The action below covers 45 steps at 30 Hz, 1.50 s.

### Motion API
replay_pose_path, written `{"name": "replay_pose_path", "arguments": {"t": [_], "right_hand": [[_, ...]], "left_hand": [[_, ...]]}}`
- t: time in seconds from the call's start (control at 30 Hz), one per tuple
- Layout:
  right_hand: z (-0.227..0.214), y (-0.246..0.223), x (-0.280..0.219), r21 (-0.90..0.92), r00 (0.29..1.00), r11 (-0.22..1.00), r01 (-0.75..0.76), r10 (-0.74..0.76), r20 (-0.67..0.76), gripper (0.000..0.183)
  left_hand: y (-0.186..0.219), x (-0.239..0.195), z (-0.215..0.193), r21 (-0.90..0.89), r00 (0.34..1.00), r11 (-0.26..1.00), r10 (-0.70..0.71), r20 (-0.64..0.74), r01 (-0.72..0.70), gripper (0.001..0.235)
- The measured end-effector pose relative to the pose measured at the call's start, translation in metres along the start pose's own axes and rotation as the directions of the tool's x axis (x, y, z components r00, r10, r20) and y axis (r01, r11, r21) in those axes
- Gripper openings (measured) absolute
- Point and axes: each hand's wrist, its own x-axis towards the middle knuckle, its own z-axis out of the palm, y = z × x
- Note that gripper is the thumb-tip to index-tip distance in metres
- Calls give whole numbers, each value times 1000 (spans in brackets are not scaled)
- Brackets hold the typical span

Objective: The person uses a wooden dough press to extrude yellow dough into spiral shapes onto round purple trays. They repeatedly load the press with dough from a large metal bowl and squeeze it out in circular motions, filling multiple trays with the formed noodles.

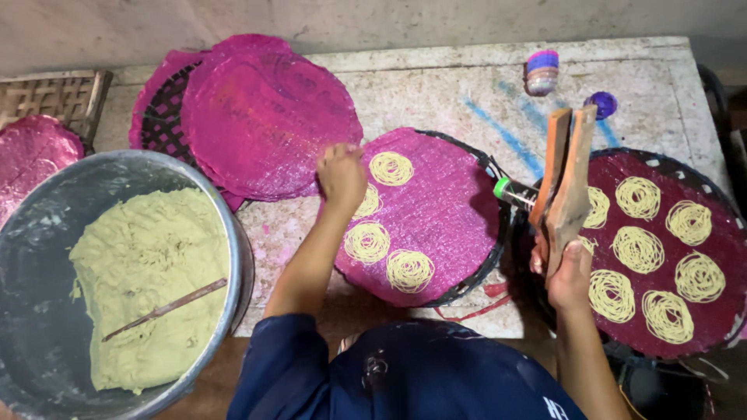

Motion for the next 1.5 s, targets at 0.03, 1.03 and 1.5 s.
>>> {"name": "replay_pose_path", "arguments": {"t": [0.03,1.03,1.5], "right_hand": [[-2,-1,0,14,1000,1000,-1,0,14,80],[203,-201,-15,6,-487,979,204,96,868,36],[493,-228,28,471,-685,-561,681,-260,680,33]], "left_hand": [[4,-6,-4,17,1000,1000,-7,21,7,30],[93,-258,-344,-429,765,890,385,517,-158,37],[-191,-359,-297,-780,893,-463,56,447,420,33]]}}
